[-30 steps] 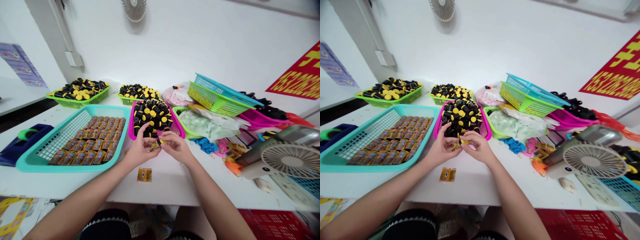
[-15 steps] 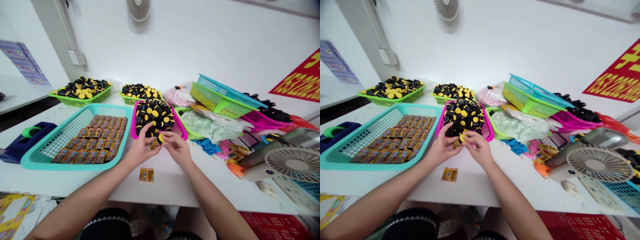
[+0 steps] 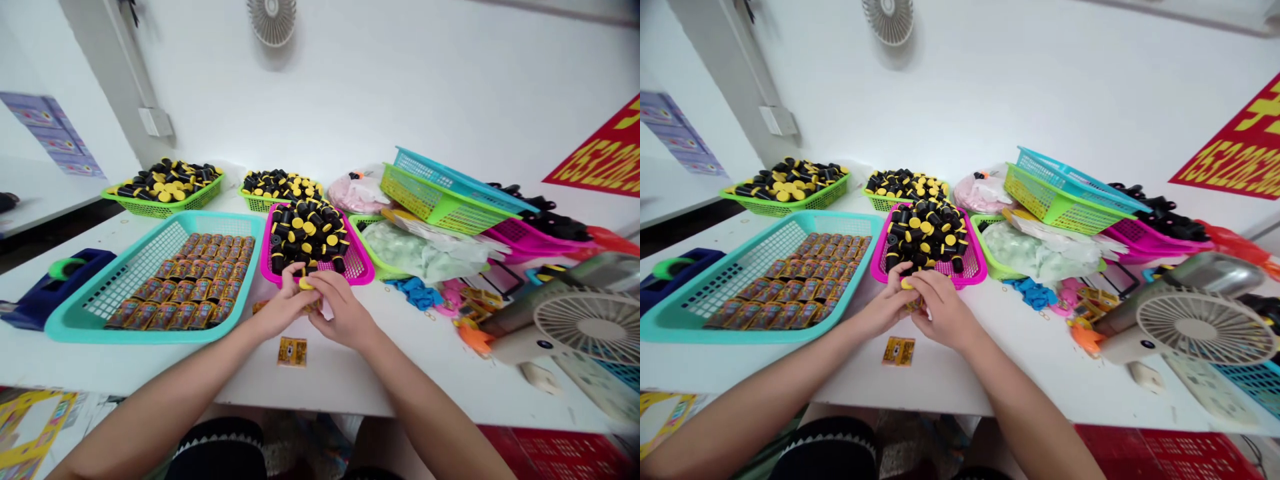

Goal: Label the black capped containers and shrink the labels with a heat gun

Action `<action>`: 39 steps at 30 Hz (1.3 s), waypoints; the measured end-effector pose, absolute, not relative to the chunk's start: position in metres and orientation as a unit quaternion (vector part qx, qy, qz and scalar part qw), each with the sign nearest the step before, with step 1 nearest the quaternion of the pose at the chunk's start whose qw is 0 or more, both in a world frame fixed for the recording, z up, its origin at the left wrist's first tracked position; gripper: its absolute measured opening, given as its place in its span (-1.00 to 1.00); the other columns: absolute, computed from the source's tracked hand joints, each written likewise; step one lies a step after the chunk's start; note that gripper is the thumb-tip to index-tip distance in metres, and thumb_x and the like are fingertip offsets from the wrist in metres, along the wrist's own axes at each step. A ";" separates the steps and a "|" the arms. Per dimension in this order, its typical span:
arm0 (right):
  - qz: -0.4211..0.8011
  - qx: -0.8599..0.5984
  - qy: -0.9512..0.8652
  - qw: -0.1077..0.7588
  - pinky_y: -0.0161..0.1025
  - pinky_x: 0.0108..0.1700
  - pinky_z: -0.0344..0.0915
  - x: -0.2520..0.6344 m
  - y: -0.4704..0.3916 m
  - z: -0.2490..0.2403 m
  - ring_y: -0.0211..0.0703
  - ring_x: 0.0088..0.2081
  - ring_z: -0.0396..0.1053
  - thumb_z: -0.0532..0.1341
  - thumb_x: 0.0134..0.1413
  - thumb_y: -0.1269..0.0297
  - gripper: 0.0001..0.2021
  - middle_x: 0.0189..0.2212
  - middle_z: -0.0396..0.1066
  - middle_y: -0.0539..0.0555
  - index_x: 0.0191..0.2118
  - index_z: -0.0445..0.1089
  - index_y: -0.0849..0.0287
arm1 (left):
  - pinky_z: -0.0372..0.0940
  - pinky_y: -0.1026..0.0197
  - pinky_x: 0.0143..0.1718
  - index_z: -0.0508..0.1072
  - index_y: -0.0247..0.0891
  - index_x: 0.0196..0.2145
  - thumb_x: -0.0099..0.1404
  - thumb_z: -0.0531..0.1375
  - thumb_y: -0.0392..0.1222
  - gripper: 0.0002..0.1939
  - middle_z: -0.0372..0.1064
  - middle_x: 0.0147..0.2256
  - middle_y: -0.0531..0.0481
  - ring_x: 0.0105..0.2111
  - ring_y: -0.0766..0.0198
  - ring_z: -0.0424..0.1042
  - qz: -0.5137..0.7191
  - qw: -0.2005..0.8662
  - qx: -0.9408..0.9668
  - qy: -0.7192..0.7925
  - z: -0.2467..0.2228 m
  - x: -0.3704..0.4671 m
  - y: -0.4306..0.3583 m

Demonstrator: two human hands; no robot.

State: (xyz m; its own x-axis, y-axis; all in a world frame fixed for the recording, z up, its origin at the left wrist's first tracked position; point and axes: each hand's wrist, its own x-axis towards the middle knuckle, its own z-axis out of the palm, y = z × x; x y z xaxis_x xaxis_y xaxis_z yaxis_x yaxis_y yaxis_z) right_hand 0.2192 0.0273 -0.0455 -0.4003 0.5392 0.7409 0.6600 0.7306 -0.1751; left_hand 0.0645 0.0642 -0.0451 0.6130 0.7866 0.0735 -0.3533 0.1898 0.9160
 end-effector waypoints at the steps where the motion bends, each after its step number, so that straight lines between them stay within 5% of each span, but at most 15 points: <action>1: -0.074 -0.355 -0.834 0.416 0.06 0.10 0.31 0.216 0.026 -0.047 0.02 0.11 0.25 0.18 0.02 0.46 -0.40 0.02 0.28 0.23 0.20 0.07 0.09 | 0.31 0.27 -0.33 -0.14 -0.11 0.13 0.19 0.25 -0.19 -0.28 0.39 -0.41 0.17 -0.41 0.36 0.44 0.358 0.747 0.518 0.213 -0.044 0.064 0.063; 13: -0.109 -0.310 -0.841 0.430 0.10 0.12 0.25 0.209 0.021 -0.046 -0.05 -0.02 0.38 0.21 0.00 0.41 -0.42 -0.10 0.42 0.16 0.17 0.11 0.11 | 0.24 0.33 -0.48 -0.25 -0.18 0.23 0.19 0.17 -0.28 -0.20 0.24 -0.58 0.26 -0.58 0.40 0.31 0.334 0.727 0.579 0.156 -0.040 0.057 0.056; 19: -0.191 -0.329 -0.839 0.389 0.17 0.20 0.15 0.215 0.020 -0.047 -0.03 0.00 0.36 0.20 0.11 0.38 -0.49 -0.11 0.43 0.09 0.18 0.14 -0.02 | 0.15 0.38 -0.51 -0.22 -0.19 0.23 0.06 0.17 -0.45 -0.12 0.08 -0.54 0.27 -0.59 0.44 0.22 0.400 0.548 0.689 0.256 -0.042 0.057 0.058; 27: -0.230 -0.389 -0.812 0.370 0.20 0.23 -0.02 0.211 0.022 -0.055 -0.04 -0.14 0.32 0.21 0.13 0.30 -0.64 -0.16 0.44 0.04 0.04 0.25 -0.12 | 0.28 0.24 -0.37 -0.21 -0.27 0.21 0.14 0.17 -0.39 -0.20 0.25 -0.42 0.13 -0.47 0.32 0.34 0.414 0.420 0.750 0.300 -0.052 0.061 0.058; 32: -0.221 -0.399 -0.781 0.427 0.14 0.10 0.14 0.210 0.026 -0.058 0.05 -0.06 0.25 0.28 0.01 0.26 -0.52 -0.14 0.34 0.13 0.08 0.24 0.00 | 0.31 0.16 -0.12 0.12 -0.22 0.01 0.18 0.21 -0.25 -0.52 0.31 -0.15 -0.06 -0.16 0.23 0.39 0.458 0.349 0.752 0.321 -0.042 0.063 0.054; 35: -0.168 -0.411 -0.765 0.466 0.12 0.08 0.18 0.228 0.030 -0.049 0.08 0.01 0.25 0.30 -0.02 0.09 -0.46 -0.06 0.29 0.17 0.10 0.23 0.03 | 0.33 0.19 -0.17 0.27 -0.19 -0.11 0.19 0.25 -0.11 -0.66 0.36 -0.16 -0.04 -0.22 0.24 0.42 0.439 0.307 0.759 0.370 -0.020 0.043 0.042; 39: -0.068 -0.560 -0.695 0.445 0.01 0.06 0.24 0.257 0.057 -0.032 0.01 0.00 0.32 0.06 0.21 0.18 -0.71 -0.09 0.34 0.21 -0.03 0.36 0.15 | 0.34 0.19 -0.21 0.41 -0.16 -0.21 0.19 0.25 0.01 -0.72 0.44 -0.24 0.02 -0.30 0.23 0.42 0.404 0.215 0.794 0.400 0.019 -0.011 0.041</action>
State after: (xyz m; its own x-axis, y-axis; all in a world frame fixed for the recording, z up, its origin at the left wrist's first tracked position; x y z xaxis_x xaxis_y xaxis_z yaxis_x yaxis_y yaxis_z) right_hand 0.2567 0.0565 -0.0323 0.0235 0.7185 0.6952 0.8399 0.3630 -0.4035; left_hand -0.0112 0.0405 0.0191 0.3537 0.8086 0.4701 0.4611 -0.5880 0.6645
